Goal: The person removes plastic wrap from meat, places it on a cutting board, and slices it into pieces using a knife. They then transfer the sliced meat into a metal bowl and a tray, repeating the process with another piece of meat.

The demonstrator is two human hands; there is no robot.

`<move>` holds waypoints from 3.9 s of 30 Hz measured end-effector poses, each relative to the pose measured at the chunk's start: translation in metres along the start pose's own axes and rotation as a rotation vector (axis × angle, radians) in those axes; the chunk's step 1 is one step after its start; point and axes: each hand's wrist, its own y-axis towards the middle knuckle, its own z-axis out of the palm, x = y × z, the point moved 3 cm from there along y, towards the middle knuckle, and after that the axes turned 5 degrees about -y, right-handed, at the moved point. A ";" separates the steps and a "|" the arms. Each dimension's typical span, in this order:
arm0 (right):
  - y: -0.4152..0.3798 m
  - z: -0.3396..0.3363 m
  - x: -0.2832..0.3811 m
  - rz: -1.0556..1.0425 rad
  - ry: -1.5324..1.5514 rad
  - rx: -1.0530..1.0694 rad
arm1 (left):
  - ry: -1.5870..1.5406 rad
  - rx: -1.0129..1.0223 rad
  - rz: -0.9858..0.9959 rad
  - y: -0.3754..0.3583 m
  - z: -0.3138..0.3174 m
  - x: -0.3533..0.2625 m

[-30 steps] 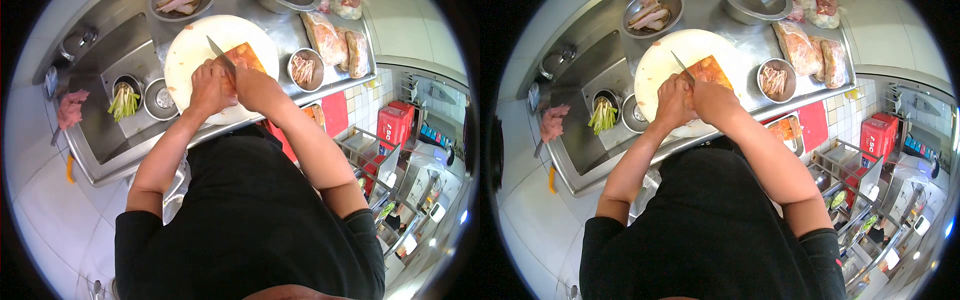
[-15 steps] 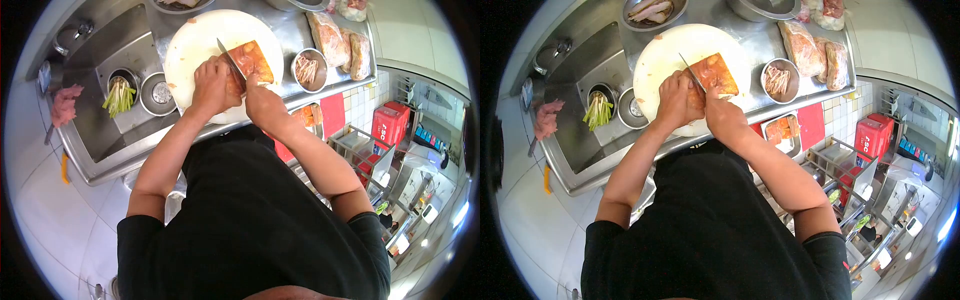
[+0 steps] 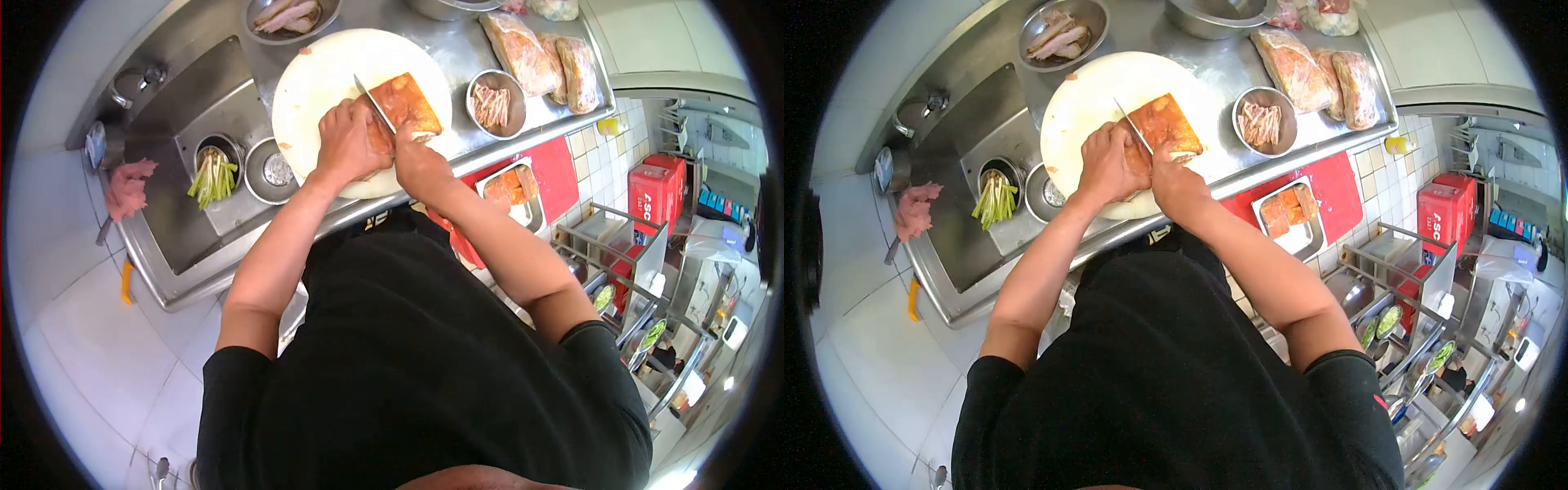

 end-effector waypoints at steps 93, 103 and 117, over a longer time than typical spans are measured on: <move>-0.059 -0.039 0.019 -0.132 -0.226 -0.054 | -0.393 -0.010 -0.003 -0.023 -0.005 0.013; -0.015 -0.003 0.004 -0.022 -0.226 0.030 | -0.387 -0.049 0.070 -0.027 -0.001 0.014; -0.043 0.007 -0.043 -0.107 -0.104 -0.148 | -0.188 -0.127 0.014 -0.035 0.002 0.008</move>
